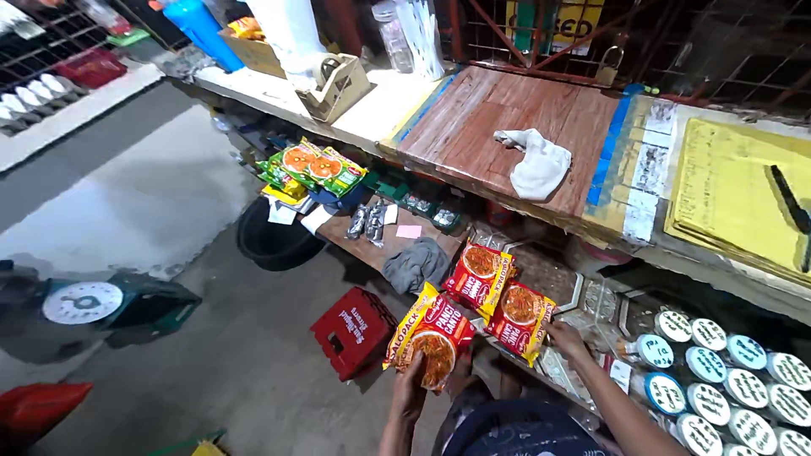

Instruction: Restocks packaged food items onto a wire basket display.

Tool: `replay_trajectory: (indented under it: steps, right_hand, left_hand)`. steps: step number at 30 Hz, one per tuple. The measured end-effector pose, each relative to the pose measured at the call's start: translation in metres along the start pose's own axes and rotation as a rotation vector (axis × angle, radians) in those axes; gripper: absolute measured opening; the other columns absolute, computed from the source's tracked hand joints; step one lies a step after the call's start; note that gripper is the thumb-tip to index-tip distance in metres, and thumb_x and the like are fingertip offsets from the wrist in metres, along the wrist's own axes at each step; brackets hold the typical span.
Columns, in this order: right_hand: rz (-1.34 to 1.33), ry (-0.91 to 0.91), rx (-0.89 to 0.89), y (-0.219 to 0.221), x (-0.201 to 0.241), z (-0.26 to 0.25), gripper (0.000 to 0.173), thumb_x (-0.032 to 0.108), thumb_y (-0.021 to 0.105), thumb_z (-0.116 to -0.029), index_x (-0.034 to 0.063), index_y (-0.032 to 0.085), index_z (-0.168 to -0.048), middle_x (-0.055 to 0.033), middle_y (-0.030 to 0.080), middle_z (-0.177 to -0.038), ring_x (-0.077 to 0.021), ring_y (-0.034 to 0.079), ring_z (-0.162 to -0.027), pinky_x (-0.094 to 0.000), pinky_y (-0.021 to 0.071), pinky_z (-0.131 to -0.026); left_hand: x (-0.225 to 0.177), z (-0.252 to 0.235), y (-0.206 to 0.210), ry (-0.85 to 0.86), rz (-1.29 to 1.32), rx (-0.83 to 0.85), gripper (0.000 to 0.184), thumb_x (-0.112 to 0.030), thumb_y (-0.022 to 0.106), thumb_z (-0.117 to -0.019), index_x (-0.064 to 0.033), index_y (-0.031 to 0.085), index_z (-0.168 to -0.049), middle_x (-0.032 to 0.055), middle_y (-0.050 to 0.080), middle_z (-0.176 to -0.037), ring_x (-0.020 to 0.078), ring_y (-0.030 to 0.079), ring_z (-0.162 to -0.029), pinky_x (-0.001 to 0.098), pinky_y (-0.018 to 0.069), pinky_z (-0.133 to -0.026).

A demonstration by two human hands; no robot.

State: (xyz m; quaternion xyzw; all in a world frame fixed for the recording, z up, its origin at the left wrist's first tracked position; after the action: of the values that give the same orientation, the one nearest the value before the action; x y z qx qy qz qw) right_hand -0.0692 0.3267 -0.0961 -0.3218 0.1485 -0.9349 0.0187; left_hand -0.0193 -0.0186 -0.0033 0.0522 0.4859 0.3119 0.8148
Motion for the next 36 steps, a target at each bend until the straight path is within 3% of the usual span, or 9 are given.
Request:
replay_trajectory:
  steps: [4, 7, 9, 15, 20, 26, 31, 34, 36]
  right_hand:
    - [0.009, -0.12, -0.11, -0.011, 0.0, 0.013, 0.047, 0.022, 0.063, -0.103, -0.0068, 0.054, -0.14, -0.0304, 0.059, -0.135, -0.0409, 0.057, -0.126, -0.0535, 0.0429, -0.108]
    - [-0.097, -0.079, -0.081, -0.012, -0.014, 0.034, 0.037, 0.016, 0.053, -0.1067, -0.0088, 0.056, -0.134, -0.029, 0.061, -0.124, -0.0342, 0.061, -0.107, -0.0479, 0.0495, -0.092]
    - [-0.223, 0.065, 0.06, -0.002, -0.023, 0.045, 0.04, 0.017, 0.048, -0.1089, -0.0089, 0.049, -0.14, -0.0286, 0.057, -0.13, -0.0322, 0.061, -0.11, -0.0448, 0.0502, -0.094]
    - [-0.33, 0.173, 0.067, 0.039, -0.021, 0.026, 0.049, 0.032, 0.061, -0.1038, -0.003, 0.052, -0.137, -0.0242, 0.058, -0.127, -0.0309, 0.06, -0.107, -0.0465, 0.0509, -0.089]
    - [-0.477, -0.001, -0.062, 0.058, -0.007, 0.022, 0.061, 0.013, 0.071, -0.0958, -0.0028, 0.041, -0.146, -0.0272, 0.055, -0.135, -0.0342, 0.06, -0.119, -0.0504, 0.0518, -0.097]
    - [-0.402, -0.326, -0.242, 0.012, 0.025, 0.047, 0.046, 0.005, 0.069, -0.0931, -0.0077, 0.05, -0.134, -0.0241, 0.062, -0.114, -0.0243, 0.065, -0.095, -0.0426, 0.0564, -0.084]
    - [-0.305, -0.566, 0.106, -0.047, 0.076, 0.08, 0.041, 0.011, 0.063, -0.0817, 0.0034, 0.059, -0.122, 0.0011, 0.072, -0.097, -0.0048, 0.071, -0.082, -0.0246, 0.0613, -0.075]
    - [-0.29, -0.637, 0.399, -0.04, 0.116, 0.096, 0.037, 0.031, 0.078, -0.0791, 0.0157, 0.07, -0.112, 0.0057, 0.077, -0.097, -0.0052, 0.073, -0.083, -0.0254, 0.0619, -0.076]
    - [-0.207, -0.656, 0.511, -0.023, 0.138, 0.1, 0.043, 0.04, 0.081, -0.0776, 0.0155, 0.072, -0.112, 0.0056, 0.077, -0.099, -0.0055, 0.072, -0.087, -0.0269, 0.0614, -0.08]
  left_hand:
    - [0.011, 0.006, 0.001, -0.033, 0.074, -0.049, 0.022, -0.012, 0.041, -0.1028, -0.0056, 0.055, -0.118, 0.0056, 0.075, -0.092, 0.014, 0.074, -0.085, 0.0334, 0.0629, -0.077]
    - [0.02, 0.006, 0.0, -0.033, 0.111, -0.045, 0.022, -0.014, 0.045, -0.1008, -0.0053, 0.055, -0.118, 0.0066, 0.075, -0.094, 0.015, 0.074, -0.086, 0.0342, 0.063, -0.078]
    - [0.024, 0.006, 0.002, -0.043, 0.122, -0.027, 0.024, -0.015, 0.045, -0.1003, -0.0055, 0.053, -0.121, 0.0068, 0.074, -0.096, 0.0155, 0.074, -0.088, 0.0345, 0.0629, -0.079]
    - [0.018, 0.0, 0.021, -0.059, 0.109, 0.032, 0.025, -0.015, 0.038, -0.1078, -0.0036, 0.051, -0.126, 0.0098, 0.074, -0.1, 0.0187, 0.074, -0.092, 0.0375, 0.0623, -0.083]
    - [0.0, -0.008, 0.031, -0.091, 0.08, 0.106, 0.029, -0.02, 0.037, -0.1083, -0.003, 0.051, -0.128, 0.0102, 0.074, -0.101, 0.0191, 0.074, -0.093, 0.0376, 0.0617, -0.084]
    - [-0.021, -0.026, 0.037, -0.138, 0.01, 0.168, 0.042, -0.032, 0.027, -0.1115, -0.0031, 0.046, -0.134, 0.011, 0.073, -0.105, 0.0189, 0.073, -0.095, 0.0379, 0.0613, -0.085]
    - [-0.03, -0.049, 0.045, -0.314, -0.179, 0.305, 0.065, -0.049, 0.01, -0.1101, -0.0044, 0.047, -0.139, 0.0134, 0.072, -0.109, 0.0225, 0.071, -0.098, 0.0415, 0.06, -0.085]
    - [-0.032, -0.056, 0.065, -0.381, -0.296, 0.404, 0.069, -0.052, 0.007, -0.1094, -0.0057, 0.05, -0.138, 0.0118, 0.072, -0.109, 0.0214, 0.071, -0.099, 0.0411, 0.0593, -0.086]
    - [-0.032, -0.059, 0.078, -0.41, -0.355, 0.479, 0.07, -0.053, 0.007, -0.1088, -0.0068, 0.053, -0.135, 0.0093, 0.073, -0.107, 0.0183, 0.071, -0.097, 0.0388, 0.0594, -0.086]
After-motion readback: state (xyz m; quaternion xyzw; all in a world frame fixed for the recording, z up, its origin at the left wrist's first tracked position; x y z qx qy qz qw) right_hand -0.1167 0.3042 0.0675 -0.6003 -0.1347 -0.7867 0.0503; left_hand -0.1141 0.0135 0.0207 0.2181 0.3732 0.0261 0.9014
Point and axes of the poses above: each hand's wrist, its own z-axis away from the middle knuckle, its own y-axis out of the palm, x = y × z, the point moved 2 cm from there along -z, towards the middle knuckle
